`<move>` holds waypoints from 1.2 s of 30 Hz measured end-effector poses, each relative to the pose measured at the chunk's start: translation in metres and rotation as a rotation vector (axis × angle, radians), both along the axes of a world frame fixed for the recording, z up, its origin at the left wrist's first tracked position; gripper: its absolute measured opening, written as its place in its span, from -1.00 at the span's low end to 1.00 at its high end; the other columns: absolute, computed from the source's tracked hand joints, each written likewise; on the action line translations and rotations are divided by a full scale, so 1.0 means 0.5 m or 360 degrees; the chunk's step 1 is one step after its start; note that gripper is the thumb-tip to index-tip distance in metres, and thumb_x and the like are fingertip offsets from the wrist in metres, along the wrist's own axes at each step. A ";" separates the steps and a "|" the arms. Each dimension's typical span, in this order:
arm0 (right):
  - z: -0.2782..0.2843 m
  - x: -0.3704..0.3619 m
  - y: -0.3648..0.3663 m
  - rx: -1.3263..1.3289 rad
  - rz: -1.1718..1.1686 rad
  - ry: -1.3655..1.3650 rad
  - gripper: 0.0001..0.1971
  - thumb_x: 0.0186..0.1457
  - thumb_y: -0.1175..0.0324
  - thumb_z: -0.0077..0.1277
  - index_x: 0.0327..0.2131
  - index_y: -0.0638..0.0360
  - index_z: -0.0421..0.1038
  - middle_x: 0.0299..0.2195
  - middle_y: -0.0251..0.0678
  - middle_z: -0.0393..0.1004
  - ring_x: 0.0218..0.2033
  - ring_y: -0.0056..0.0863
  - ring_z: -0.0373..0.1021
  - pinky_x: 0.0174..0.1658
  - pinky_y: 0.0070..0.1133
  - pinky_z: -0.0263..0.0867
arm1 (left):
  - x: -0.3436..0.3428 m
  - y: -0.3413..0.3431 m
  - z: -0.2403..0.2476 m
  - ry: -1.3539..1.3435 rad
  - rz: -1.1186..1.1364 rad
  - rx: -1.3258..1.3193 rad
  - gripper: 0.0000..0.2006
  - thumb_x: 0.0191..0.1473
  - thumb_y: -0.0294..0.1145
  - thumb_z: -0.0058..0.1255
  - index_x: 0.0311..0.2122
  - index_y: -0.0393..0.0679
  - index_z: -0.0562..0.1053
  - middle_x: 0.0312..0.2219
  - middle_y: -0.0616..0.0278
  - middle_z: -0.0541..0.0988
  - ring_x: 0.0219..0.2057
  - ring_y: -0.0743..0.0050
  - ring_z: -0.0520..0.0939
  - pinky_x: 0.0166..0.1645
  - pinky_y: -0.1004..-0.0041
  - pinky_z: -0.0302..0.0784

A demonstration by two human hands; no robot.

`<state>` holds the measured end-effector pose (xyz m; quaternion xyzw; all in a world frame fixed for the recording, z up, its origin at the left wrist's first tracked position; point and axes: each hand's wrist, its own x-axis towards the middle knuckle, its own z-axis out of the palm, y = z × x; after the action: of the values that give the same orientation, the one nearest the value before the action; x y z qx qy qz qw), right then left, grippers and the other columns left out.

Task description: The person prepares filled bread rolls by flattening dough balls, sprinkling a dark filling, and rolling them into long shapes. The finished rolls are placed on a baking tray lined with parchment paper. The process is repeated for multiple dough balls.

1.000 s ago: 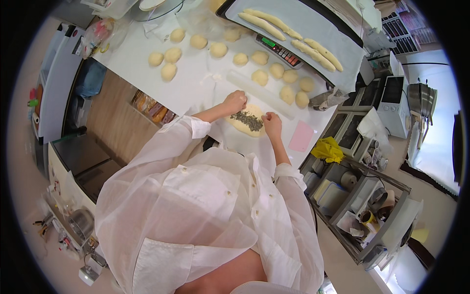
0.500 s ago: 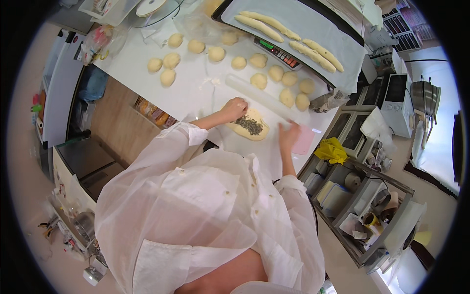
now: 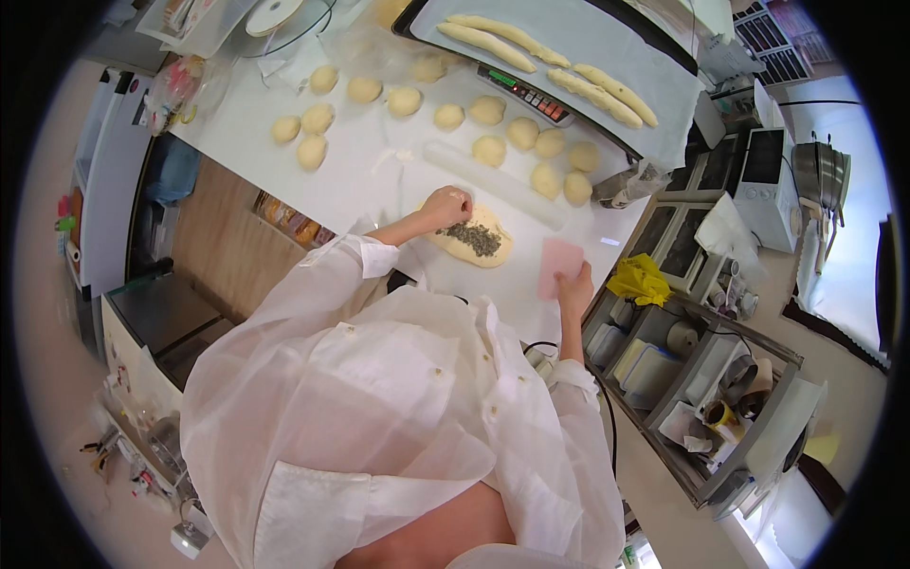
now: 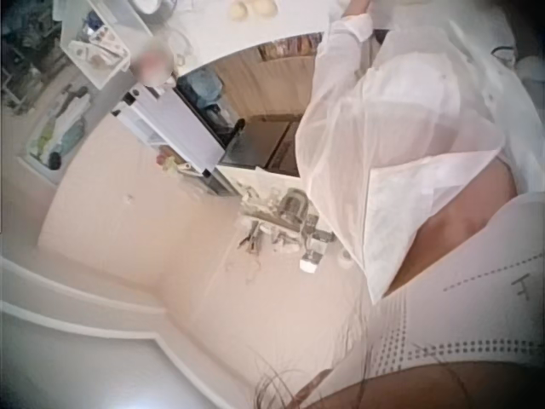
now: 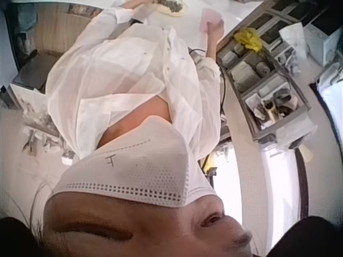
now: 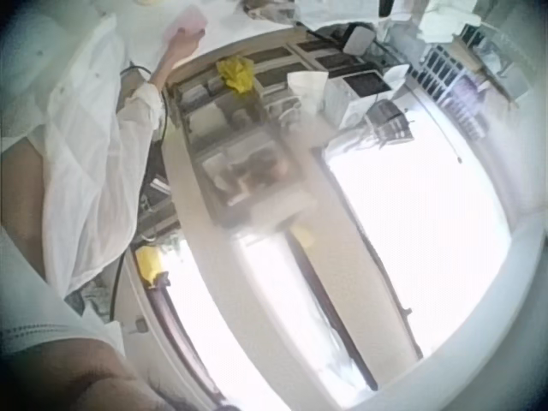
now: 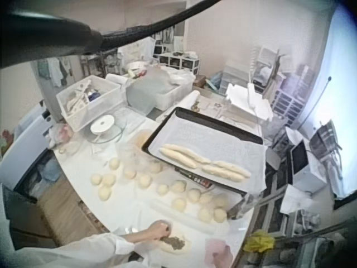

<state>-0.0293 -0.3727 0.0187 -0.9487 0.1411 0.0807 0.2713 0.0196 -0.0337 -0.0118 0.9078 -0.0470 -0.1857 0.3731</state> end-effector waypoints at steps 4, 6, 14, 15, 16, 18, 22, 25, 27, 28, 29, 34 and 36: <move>0.021 0.080 0.106 0.0057 0.0256 -0.0018 -0.39 -0.20 0.37 0.23 0.01 0.19 0.32 -0.33 0.05 0.52 -0.27 0.02 0.46 -0.20 -0.30 0.38 | -0.005 -0.001 0.015 -0.0105 0.0100 -0.0132 -0.82 -0.17 -0.36 0.15 -0.40 -0.17 0.49 -0.54 0.17 0.56 -0.44 0.19 0.57 -0.29 0.30 0.48; 0.004 0.116 0.142 0.0045 0.0396 -0.0093 -0.40 -0.21 0.38 0.22 0.01 0.19 0.33 -0.35 0.04 0.53 -0.28 0.01 0.46 -0.21 -0.29 0.38 | 0.001 0.001 0.027 -0.0102 0.0122 -0.0136 -0.80 -0.17 -0.36 0.15 -0.38 -0.18 0.47 -0.54 0.16 0.55 -0.44 0.18 0.57 -0.29 0.29 0.48; 0.007 0.194 0.230 0.0013 0.0781 -0.0037 -0.41 -0.22 0.34 0.27 -0.02 0.15 0.35 -0.36 0.02 0.53 -0.28 0.00 0.46 -0.22 -0.28 0.37 | -0.001 -0.007 0.012 -0.0104 0.0090 0.0143 -0.79 -0.25 -0.36 0.20 -0.41 -0.17 0.53 -0.42 0.10 0.61 -0.31 0.11 0.61 -0.19 0.25 0.50; 0.004 0.201 0.233 0.0009 0.0813 -0.0021 -0.42 -0.22 0.34 0.27 -0.02 0.14 0.35 -0.36 0.01 0.53 -0.28 0.00 0.46 -0.22 -0.28 0.37 | 0.003 -0.007 0.017 -0.0057 0.0095 0.0159 -0.80 -0.25 -0.35 0.19 -0.43 -0.17 0.54 -0.42 0.11 0.61 -0.31 0.12 0.61 -0.18 0.26 0.51; 0.001 0.206 0.236 0.0004 0.0843 -0.0006 -0.42 -0.22 0.34 0.26 -0.03 0.13 0.35 -0.37 0.01 0.53 -0.28 0.00 0.46 -0.22 -0.28 0.37 | 0.006 -0.007 0.022 -0.0011 0.0099 0.0174 -0.81 -0.25 -0.35 0.18 -0.44 -0.16 0.55 -0.41 0.12 0.61 -0.30 0.12 0.61 -0.18 0.26 0.51; 0.002 0.216 0.240 0.0009 0.0926 0.0003 -0.43 -0.22 0.34 0.26 -0.03 0.11 0.35 -0.36 0.00 0.53 -0.28 0.00 0.46 -0.22 -0.28 0.37 | 0.008 -0.007 0.025 0.0018 0.0104 0.0158 -0.84 -0.24 -0.35 0.15 -0.47 -0.16 0.57 -0.41 0.13 0.61 -0.30 0.14 0.61 -0.17 0.27 0.51; -0.001 0.226 0.248 0.0062 0.1107 -0.0052 -0.41 -0.22 0.34 0.26 -0.01 0.10 0.34 -0.32 -0.02 0.52 -0.26 -0.02 0.45 -0.21 -0.27 0.37 | 0.003 0.004 0.029 0.0088 0.0082 -0.0025 -0.88 -0.22 -0.37 0.09 -0.51 -0.14 0.57 -0.43 0.15 0.61 -0.33 0.18 0.61 -0.20 0.30 0.51; 0.013 0.232 0.265 0.0101 0.1258 -0.0032 -0.42 -0.20 0.35 0.25 0.00 0.07 0.35 -0.29 -0.04 0.52 -0.24 -0.05 0.45 -0.21 -0.27 0.37 | -0.008 0.017 0.028 -0.0121 -0.0077 -0.0058 -0.90 -0.20 -0.38 0.09 -0.50 -0.13 0.56 -0.45 0.15 0.60 -0.37 0.21 0.60 -0.24 0.31 0.50; 0.018 0.234 0.285 0.0088 0.1406 -0.0035 -0.44 -0.19 0.37 0.24 -0.01 0.05 0.35 -0.30 -0.07 0.53 -0.24 -0.07 0.46 -0.21 -0.28 0.37 | -0.016 0.025 0.034 -0.0220 -0.0137 -0.0109 -0.89 -0.17 -0.39 0.11 -0.46 -0.13 0.56 -0.47 0.17 0.59 -0.39 0.23 0.59 -0.27 0.33 0.50; 0.014 0.236 0.294 0.0063 0.1497 -0.0059 -0.45 -0.19 0.38 0.22 -0.02 0.04 0.36 -0.31 -0.09 0.53 -0.25 -0.09 0.46 -0.22 -0.29 0.37 | -0.021 0.026 0.043 -0.0189 -0.0125 -0.0175 -0.89 -0.15 -0.40 0.13 -0.43 -0.13 0.57 -0.48 0.18 0.58 -0.40 0.25 0.59 -0.27 0.34 0.50; 0.014 0.239 0.296 0.0037 0.1587 -0.0084 -0.46 -0.19 0.39 0.21 -0.02 0.03 0.36 -0.33 -0.11 0.54 -0.26 -0.10 0.46 -0.22 -0.29 0.37 | -0.022 0.024 0.052 -0.0158 -0.0112 -0.0240 -0.88 -0.12 -0.40 0.14 -0.39 -0.13 0.57 -0.48 0.19 0.57 -0.40 0.26 0.59 -0.28 0.35 0.50; 0.035 0.211 0.291 0.0159 0.1691 -0.0186 -0.57 -0.13 0.39 0.17 -0.09 0.04 0.41 -0.33 -0.16 0.53 -0.29 -0.13 0.46 -0.24 -0.33 0.37 | -0.051 0.030 0.081 -0.0188 0.0020 -0.0340 -0.92 -0.11 -0.46 0.11 -0.42 -0.15 0.54 -0.47 0.20 0.57 -0.41 0.25 0.59 -0.28 0.31 0.49; 0.038 0.174 0.270 0.0228 0.1707 -0.0354 -0.62 -0.10 0.40 0.15 -0.12 0.05 0.42 -0.34 -0.18 0.52 -0.31 -0.12 0.45 -0.25 -0.35 0.37 | -0.064 0.030 0.082 -0.0292 -0.0031 -0.0371 -0.90 -0.09 -0.46 0.12 -0.39 -0.15 0.53 -0.47 0.20 0.56 -0.41 0.26 0.59 -0.28 0.31 0.50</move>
<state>0.0578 -0.2376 0.0375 -0.8695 -0.3973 0.1163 0.2693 -0.0123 -0.0186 0.0294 0.8710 -0.1109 -0.0988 0.4683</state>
